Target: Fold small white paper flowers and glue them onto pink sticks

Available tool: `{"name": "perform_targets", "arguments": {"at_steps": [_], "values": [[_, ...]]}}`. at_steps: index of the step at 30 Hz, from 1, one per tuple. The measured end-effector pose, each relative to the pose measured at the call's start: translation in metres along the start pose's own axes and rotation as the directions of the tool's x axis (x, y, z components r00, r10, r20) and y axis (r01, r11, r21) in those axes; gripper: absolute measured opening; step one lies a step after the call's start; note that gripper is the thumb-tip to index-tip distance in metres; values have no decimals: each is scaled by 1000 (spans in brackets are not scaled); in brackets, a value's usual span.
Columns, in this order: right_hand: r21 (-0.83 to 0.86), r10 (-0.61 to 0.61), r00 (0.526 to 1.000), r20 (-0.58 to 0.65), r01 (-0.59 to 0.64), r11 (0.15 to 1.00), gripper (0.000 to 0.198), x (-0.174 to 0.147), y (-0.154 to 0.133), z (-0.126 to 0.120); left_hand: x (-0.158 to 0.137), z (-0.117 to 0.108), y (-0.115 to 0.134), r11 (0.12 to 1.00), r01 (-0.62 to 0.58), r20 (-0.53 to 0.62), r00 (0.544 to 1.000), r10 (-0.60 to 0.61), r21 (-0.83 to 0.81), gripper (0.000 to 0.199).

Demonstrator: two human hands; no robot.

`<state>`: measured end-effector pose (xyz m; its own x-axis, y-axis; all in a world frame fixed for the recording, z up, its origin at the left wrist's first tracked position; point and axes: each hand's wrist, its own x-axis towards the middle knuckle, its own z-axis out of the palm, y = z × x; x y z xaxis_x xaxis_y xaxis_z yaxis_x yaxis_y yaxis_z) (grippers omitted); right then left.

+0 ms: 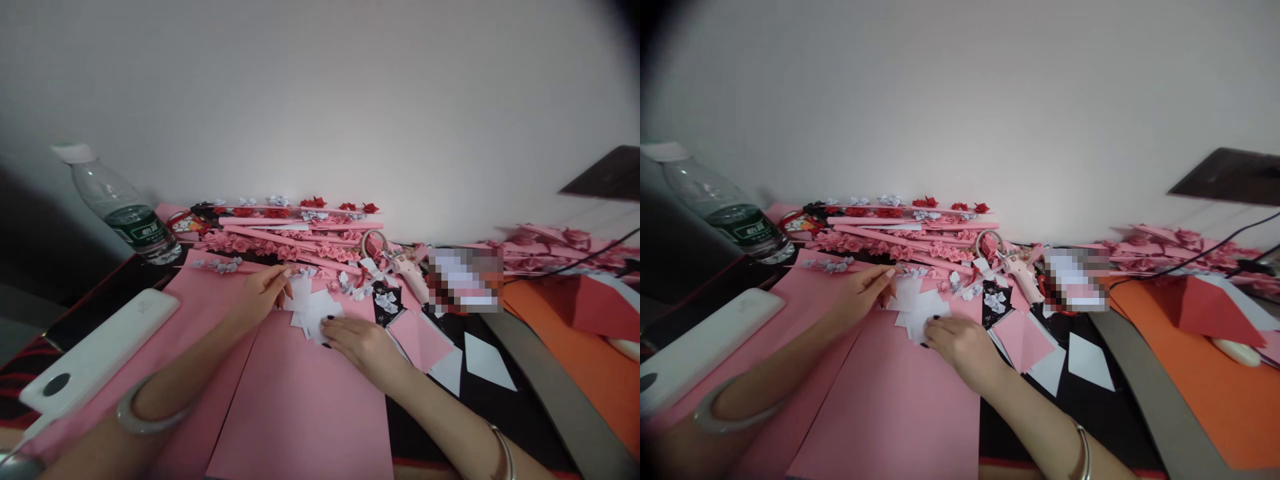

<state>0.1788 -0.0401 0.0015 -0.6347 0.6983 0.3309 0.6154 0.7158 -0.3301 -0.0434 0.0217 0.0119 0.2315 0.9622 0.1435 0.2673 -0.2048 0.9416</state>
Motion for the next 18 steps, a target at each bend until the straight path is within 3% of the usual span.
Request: {"name": "perform_targets", "arguments": {"at_steps": [11,18], "values": [[68,70,977,-199,-58,996,15,-6,6,0,-7,6,3,992,-71,61,996,65,105,27],[147,232,966,-117,-214,966,19,-7,0,-3,-12,10,4,990,-88,98,992,78,110,29]]}}
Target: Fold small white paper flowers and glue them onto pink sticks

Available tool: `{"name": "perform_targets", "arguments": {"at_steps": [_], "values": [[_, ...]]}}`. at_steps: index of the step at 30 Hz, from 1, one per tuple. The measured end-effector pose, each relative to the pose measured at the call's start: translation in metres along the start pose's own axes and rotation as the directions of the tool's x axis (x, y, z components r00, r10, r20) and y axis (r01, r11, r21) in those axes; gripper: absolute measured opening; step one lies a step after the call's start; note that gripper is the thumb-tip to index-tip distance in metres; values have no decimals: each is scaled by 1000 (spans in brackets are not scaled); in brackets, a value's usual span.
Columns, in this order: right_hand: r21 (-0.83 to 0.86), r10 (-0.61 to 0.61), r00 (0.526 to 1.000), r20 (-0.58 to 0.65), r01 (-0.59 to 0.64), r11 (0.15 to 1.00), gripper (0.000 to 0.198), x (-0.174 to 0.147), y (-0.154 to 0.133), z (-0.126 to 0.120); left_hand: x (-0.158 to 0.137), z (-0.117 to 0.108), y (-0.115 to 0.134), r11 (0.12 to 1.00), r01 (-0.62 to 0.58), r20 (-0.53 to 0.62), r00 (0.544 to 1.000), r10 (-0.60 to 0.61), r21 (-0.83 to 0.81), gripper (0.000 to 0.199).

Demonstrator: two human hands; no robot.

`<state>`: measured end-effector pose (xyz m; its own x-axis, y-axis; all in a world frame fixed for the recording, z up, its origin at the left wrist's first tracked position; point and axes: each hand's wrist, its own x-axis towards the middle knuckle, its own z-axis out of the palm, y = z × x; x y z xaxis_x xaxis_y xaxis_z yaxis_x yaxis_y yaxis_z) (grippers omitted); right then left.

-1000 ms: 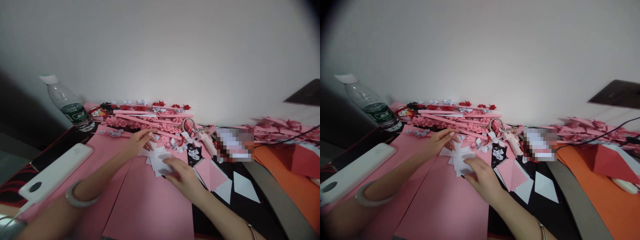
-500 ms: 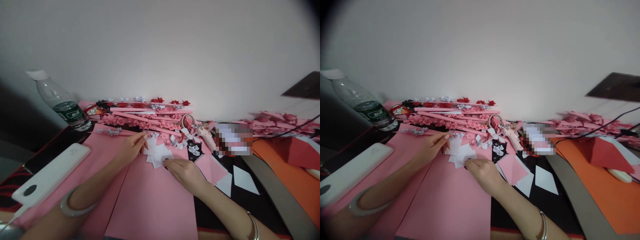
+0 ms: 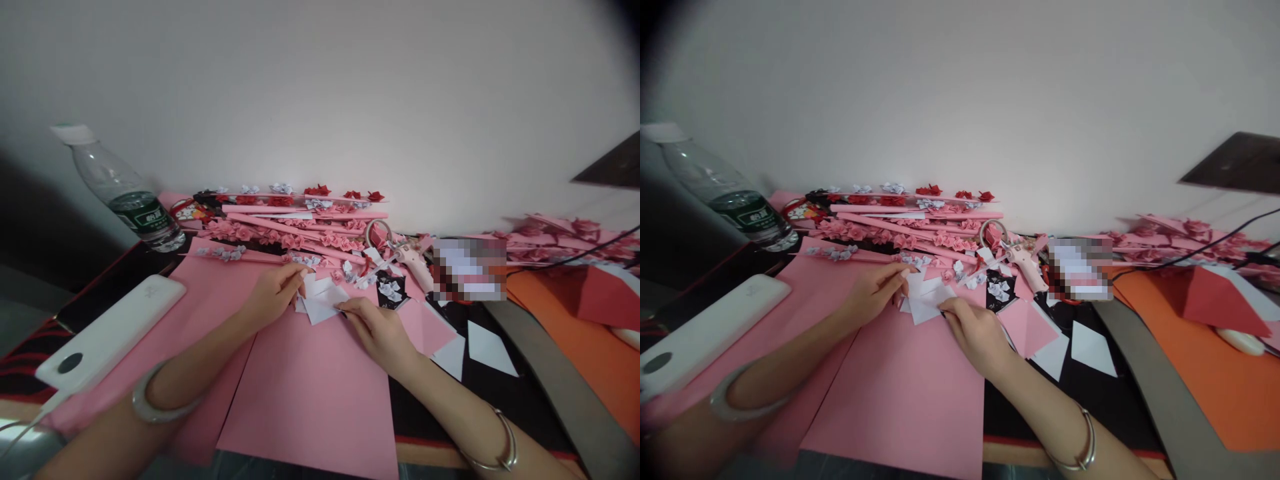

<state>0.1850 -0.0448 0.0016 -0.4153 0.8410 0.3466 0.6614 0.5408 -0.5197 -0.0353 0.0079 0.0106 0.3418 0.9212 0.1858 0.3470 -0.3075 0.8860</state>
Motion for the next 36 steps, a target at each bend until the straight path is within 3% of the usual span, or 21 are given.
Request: {"name": "perform_targets", "arguments": {"at_steps": [6,14,20,24,28,32,36], "values": [[-10,-23,999,39,24,1000,21,0,-2,1,1,0,3,998,5,-105,994,-11,-55,27],[55,-40,999,-22,41,998,8,-4,-4,4,4,-5,-1,992,21,-302,951,-59,-127,28],[103,-109,992,58,103,989,12,-3,-7,-1,5,-7,-3,990,22,-322,945,-65,-138,29],[179,-151,983,102,131,975,16,-1,-8,-4,3,-6,2,991,16,-262,964,-50,-130,29],[160,-130,992,-10,129,979,21,0,-12,-7,0,-5,8,998,9,-156,988,-19,-68,30],[4,-194,952,-236,200,980,19,-2,-21,-15,-4,-4,12,1000,5,79,997,-4,-18,31],[-103,-333,895,-297,317,943,21,-5,-27,-21,-8,1,12,991,77,297,954,-41,-109,34]]}}
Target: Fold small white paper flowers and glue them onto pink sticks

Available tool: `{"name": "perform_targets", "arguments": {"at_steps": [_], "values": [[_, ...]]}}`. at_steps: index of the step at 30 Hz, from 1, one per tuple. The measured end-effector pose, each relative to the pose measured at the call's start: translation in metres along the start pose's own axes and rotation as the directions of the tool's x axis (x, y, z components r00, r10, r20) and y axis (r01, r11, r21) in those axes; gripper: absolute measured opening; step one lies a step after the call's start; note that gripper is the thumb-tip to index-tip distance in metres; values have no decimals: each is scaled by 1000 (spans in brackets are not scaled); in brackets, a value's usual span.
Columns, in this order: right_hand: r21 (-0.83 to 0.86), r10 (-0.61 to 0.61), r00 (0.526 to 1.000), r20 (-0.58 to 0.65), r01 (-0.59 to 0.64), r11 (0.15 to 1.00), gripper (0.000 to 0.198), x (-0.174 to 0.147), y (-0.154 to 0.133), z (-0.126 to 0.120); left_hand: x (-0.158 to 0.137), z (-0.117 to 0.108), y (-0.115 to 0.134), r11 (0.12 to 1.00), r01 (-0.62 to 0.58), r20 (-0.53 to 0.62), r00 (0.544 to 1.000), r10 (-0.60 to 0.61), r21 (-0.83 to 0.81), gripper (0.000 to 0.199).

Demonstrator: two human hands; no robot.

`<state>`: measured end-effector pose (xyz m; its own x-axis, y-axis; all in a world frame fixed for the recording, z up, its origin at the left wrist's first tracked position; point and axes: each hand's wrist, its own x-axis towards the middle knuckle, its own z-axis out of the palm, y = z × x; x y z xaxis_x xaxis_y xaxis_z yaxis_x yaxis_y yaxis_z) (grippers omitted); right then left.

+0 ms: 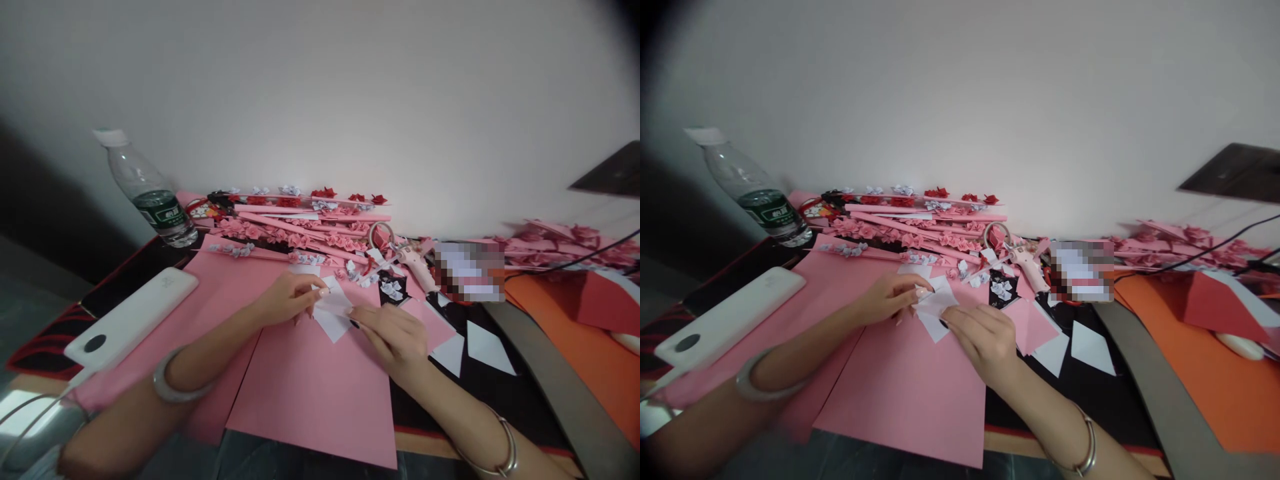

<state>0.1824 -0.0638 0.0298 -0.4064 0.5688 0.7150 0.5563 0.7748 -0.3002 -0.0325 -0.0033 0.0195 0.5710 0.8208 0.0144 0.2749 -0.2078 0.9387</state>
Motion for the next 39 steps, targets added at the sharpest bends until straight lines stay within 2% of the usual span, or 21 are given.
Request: {"name": "perform_targets", "arguments": {"at_steps": [4,9,11,13,16,18,21,23,26,28,30,32,36,39], "values": [[-6,-40,999,31,40,999,24,-2,0,2,2,8,-3,977,48,66,997,-35,-210,46],[118,25,993,118,-39,992,22,-2,0,5,7,9,-7,934,29,-72,996,-59,-356,72],[167,91,988,122,-111,980,27,-4,0,5,8,6,-7,924,28,-113,991,-77,-381,68],[203,202,975,95,-218,955,34,-6,1,6,8,3,-7,918,35,-112,990,-86,-395,53],[261,395,916,74,-400,879,43,-10,5,9,7,1,-7,928,41,-80,994,-75,-369,25],[307,475,874,102,-481,821,46,-11,7,12,6,1,-6,936,44,-43,997,-63,-349,18],[364,504,833,230,-554,749,36,-10,8,17,5,3,-4,941,57,25,998,-51,-334,18],[407,519,797,309,-604,685,27,-9,8,19,5,4,-2,936,52,31,999,-44,-349,20],[519,575,761,300,-636,570,26,-6,8,20,4,5,-1,906,61,64,997,-37,-418,29],[578,604,755,255,-620,531,26,-5,8,21,4,5,0,877,106,134,990,-48,-468,33],[579,610,761,220,-605,546,29,-5,8,21,3,6,-2,848,170,189,978,-85,-502,33],[511,596,779,192,-598,617,32,-6,8,20,4,8,-4,821,227,212,968,-133,-524,31],[285,489,864,116,-501,817,36,-7,9,17,4,10,-7,803,290,250,951,-181,-521,28],[199,379,918,116,-395,897,43,-8,11,16,4,12,-7,783,318,293,939,-181,-534,29]]}}
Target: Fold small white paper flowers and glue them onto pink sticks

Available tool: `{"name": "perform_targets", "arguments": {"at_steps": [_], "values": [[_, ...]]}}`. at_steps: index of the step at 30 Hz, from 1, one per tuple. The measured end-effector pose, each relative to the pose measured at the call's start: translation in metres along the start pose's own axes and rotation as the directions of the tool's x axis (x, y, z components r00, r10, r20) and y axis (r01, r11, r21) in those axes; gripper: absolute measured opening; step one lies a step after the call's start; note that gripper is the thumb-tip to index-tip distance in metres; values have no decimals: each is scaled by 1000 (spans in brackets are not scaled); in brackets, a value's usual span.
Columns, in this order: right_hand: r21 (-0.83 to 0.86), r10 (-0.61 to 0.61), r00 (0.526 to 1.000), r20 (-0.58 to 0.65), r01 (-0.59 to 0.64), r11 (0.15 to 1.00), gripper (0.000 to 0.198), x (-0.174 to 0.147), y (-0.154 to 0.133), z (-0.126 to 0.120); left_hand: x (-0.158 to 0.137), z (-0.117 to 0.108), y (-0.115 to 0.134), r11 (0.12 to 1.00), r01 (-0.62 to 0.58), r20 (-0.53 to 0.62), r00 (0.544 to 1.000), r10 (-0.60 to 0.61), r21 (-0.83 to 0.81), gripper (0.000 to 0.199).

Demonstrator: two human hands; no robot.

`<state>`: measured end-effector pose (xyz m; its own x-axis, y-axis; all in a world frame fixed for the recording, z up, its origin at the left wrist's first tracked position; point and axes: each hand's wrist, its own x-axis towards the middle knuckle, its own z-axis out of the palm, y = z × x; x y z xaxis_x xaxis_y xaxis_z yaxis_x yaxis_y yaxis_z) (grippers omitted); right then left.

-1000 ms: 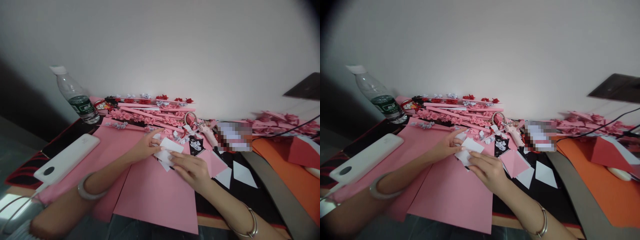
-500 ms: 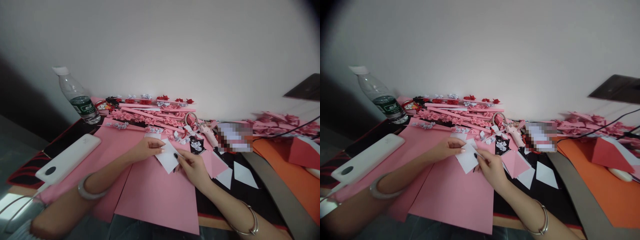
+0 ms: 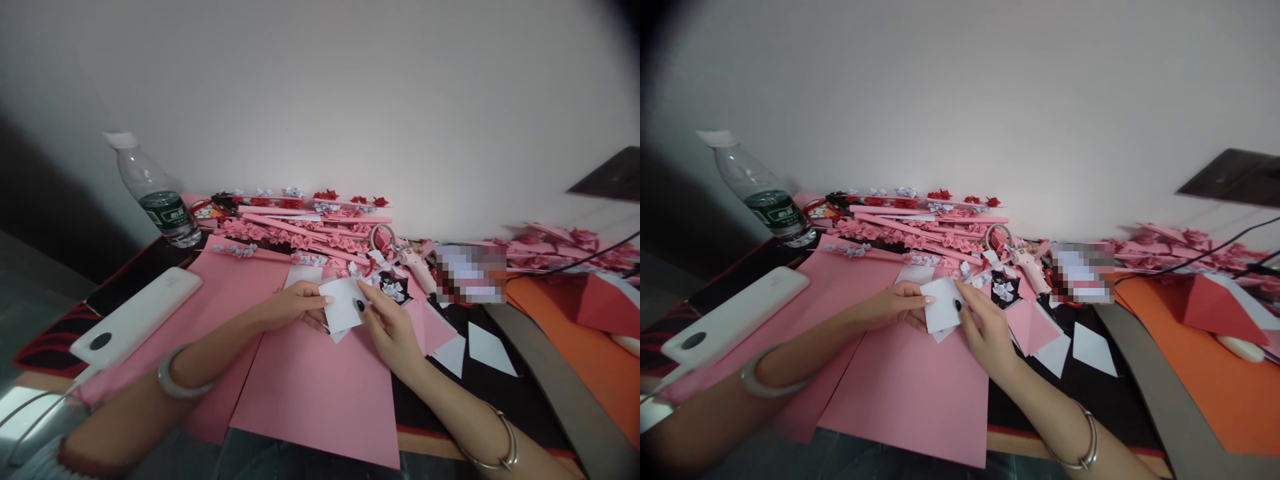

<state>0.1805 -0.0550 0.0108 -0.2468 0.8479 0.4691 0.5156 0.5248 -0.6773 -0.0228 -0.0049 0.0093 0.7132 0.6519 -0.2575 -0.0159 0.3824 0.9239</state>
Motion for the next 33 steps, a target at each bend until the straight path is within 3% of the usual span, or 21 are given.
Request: {"name": "perform_targets", "arguments": {"at_steps": [5,10,20,27,33], "values": [[-27,-104,993,62,106,994,48,-2,5,1,0,5,-1,990,-21,46,999,28,-141,32],[-87,-190,977,101,198,976,52,-1,6,-1,0,7,0,987,-34,42,998,41,-156,25],[-121,-220,961,168,241,963,51,4,14,-2,5,6,-8,988,-80,3,997,81,-134,12],[-67,-250,933,259,276,959,54,6,17,-3,0,7,-2,973,-14,105,994,40,-232,24],[-72,-278,920,277,309,948,50,8,19,-4,-3,8,4,966,-5,139,989,43,-260,17]]}}
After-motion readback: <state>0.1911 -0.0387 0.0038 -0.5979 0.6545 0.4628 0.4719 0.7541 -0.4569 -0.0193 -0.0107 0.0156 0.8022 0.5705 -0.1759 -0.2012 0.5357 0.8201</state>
